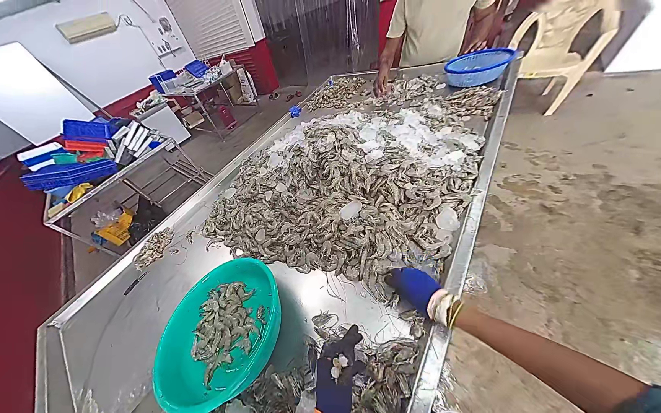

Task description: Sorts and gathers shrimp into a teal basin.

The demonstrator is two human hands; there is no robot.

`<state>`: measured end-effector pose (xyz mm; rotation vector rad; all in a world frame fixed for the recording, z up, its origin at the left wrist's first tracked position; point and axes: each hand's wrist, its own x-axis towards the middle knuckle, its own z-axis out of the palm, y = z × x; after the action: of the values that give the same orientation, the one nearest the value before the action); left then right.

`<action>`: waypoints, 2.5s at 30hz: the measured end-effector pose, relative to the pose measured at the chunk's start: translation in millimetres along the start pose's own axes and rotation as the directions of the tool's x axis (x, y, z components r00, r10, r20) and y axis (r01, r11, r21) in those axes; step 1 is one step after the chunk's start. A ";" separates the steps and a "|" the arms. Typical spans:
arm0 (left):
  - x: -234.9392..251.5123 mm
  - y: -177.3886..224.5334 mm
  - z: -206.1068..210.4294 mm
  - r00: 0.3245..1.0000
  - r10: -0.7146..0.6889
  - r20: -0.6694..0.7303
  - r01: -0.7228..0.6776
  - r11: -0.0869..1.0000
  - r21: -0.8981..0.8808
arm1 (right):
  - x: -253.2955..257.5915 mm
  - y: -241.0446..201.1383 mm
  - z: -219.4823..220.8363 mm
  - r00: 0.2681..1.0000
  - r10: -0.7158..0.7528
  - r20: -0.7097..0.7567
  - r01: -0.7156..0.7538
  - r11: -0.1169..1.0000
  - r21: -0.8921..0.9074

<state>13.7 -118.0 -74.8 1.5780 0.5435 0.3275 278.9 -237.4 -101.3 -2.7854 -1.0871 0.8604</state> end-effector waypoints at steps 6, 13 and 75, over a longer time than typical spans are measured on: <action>12.8 -8.6 49.2 0.997 -0.007 0.078 -0.031 0.878 0.477 | -75.6 -65.3 28.1 0.991 -0.054 0.119 0.035 0.987 0.157; 16.0 19.1 61.5 0.942 -0.328 -0.071 0.271 0.619 0.737 | -93.4 -89.1 32.0 0.977 -0.195 -0.085 0.194 0.981 -0.026; -5.7 11.6 21.4 0.944 -0.276 -0.181 0.276 0.961 -0.023 | -15.0 -33.6 -9.4 0.986 -0.123 -0.117 0.136 0.984 0.118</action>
<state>21.7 -139.4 -64.5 1.4592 0.8981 0.2589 253.9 -219.9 -78.7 -2.5932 -1.1397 0.7268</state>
